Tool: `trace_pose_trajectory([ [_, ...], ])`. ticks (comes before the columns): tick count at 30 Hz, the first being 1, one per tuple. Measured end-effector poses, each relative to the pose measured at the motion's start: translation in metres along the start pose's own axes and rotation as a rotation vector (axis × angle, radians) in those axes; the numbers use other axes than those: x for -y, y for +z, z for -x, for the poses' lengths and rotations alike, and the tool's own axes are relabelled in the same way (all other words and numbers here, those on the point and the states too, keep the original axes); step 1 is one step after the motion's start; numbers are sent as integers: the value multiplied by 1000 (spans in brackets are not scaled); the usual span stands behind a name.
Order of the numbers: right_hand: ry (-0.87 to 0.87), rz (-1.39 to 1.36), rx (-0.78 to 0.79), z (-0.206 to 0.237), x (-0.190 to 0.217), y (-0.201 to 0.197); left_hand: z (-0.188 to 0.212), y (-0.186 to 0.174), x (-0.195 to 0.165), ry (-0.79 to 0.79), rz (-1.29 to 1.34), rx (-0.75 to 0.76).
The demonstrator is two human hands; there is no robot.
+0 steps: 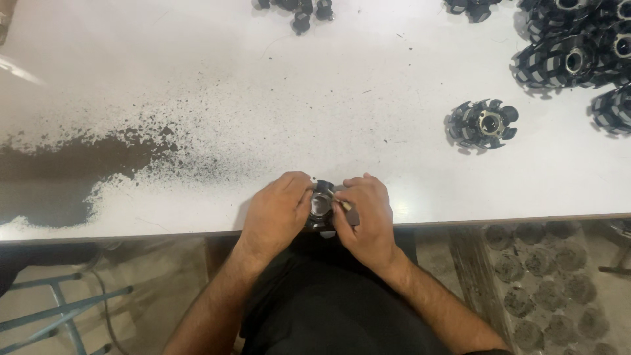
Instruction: The person sits at a white workbench assembling small black wheel components. They fit a metal hub into a black rubber wheel body, use a small flat blade to press and seat the parts, and set finished wheels aside with a growing pile of completed units on the table.
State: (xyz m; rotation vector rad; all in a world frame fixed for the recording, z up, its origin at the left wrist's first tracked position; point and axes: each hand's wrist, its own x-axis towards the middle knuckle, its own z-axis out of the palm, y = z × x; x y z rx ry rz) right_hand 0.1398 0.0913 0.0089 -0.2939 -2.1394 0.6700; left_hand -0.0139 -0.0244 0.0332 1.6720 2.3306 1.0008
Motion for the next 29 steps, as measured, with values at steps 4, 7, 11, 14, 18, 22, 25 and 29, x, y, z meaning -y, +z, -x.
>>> trace_pose_trajectory([
  [4,-5,5,81,8,0,3,4,0,-2,-41,17,-21],
  [7,-17,41,87,7,-1,6,3,0,-4,-87,30,9],
  [11,-11,51,87,6,-1,9,5,1,-4,-82,43,-5],
  [14,3,50,84,7,1,9,8,1,-2,-67,53,-16],
  [18,-56,30,58,6,0,8,11,2,2,-44,77,-45],
  [22,-64,50,59,8,1,13,15,5,5,-8,80,-107],
  [25,-54,86,66,9,-1,16,16,5,4,-4,103,-102],
  [29,-59,130,125,13,-5,17,17,4,3,-29,96,-91],
])
